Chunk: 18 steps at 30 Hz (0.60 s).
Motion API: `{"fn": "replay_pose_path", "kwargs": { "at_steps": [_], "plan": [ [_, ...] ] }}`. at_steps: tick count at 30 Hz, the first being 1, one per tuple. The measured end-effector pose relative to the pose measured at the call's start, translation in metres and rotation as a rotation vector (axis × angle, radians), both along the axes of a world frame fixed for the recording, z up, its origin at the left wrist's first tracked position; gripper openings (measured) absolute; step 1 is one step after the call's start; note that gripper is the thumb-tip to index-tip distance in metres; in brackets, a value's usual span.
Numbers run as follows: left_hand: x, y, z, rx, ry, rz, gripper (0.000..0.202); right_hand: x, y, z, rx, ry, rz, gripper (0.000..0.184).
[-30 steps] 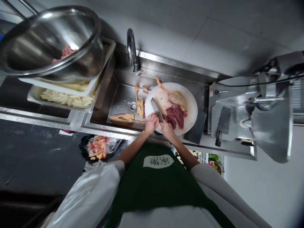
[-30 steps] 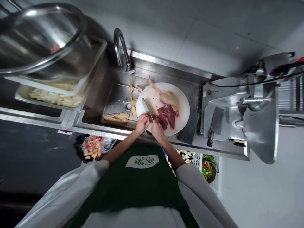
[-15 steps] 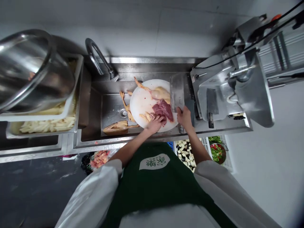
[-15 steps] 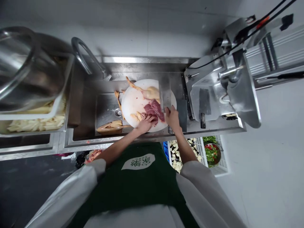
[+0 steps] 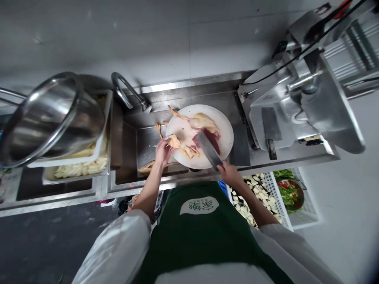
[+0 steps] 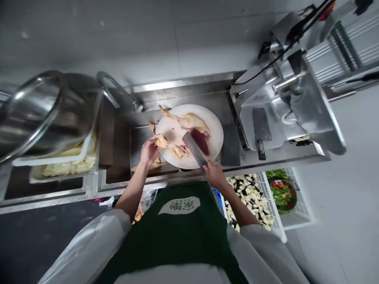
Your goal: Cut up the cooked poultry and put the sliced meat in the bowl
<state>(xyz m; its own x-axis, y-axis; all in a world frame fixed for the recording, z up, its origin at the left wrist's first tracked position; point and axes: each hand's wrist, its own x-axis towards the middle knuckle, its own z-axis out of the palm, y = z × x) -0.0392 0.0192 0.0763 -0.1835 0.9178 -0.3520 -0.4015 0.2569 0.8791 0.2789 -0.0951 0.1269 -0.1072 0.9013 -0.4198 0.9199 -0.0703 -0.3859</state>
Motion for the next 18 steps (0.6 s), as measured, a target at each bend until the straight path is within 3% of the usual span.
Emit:
{"fn": "replay_pose_path", "kwargs": {
  "at_steps": [3,5,7,9,11,13,15,18],
  "plan": [
    [-0.039,-0.006,0.011,-0.019,0.051,0.158,0.049,-0.042,0.005,-0.008,-0.149,0.054,0.223,0.027],
    [-0.046,-0.008,0.012,-0.012,0.066,0.186,0.056,-0.057,0.013,-0.015,-0.195,0.033,0.277,0.027],
    [-0.036,-0.010,0.006,-0.001,0.057,0.145,0.057,-0.058,0.024,-0.022,-0.194,-0.034,0.242,0.027],
    [-0.010,-0.012,-0.005,-0.014,0.095,0.062,0.052,-0.049,0.036,-0.027,-0.157,-0.103,0.158,0.028],
    [0.022,-0.017,-0.020,-0.055,0.262,-0.040,0.042,-0.038,0.045,-0.029,-0.114,-0.130,0.096,0.029],
    [0.046,-0.024,-0.033,-0.050,0.570,-0.111,0.033,-0.032,0.050,-0.027,-0.083,-0.117,0.076,0.029],
    [0.051,-0.033,-0.043,0.025,0.872,-0.061,0.030,-0.033,0.051,-0.020,-0.068,-0.099,0.090,0.031],
    [0.029,-0.048,-0.049,0.107,1.058,0.220,0.028,-0.046,0.053,0.000,-0.039,-0.078,0.139,0.033]
  ]
}}
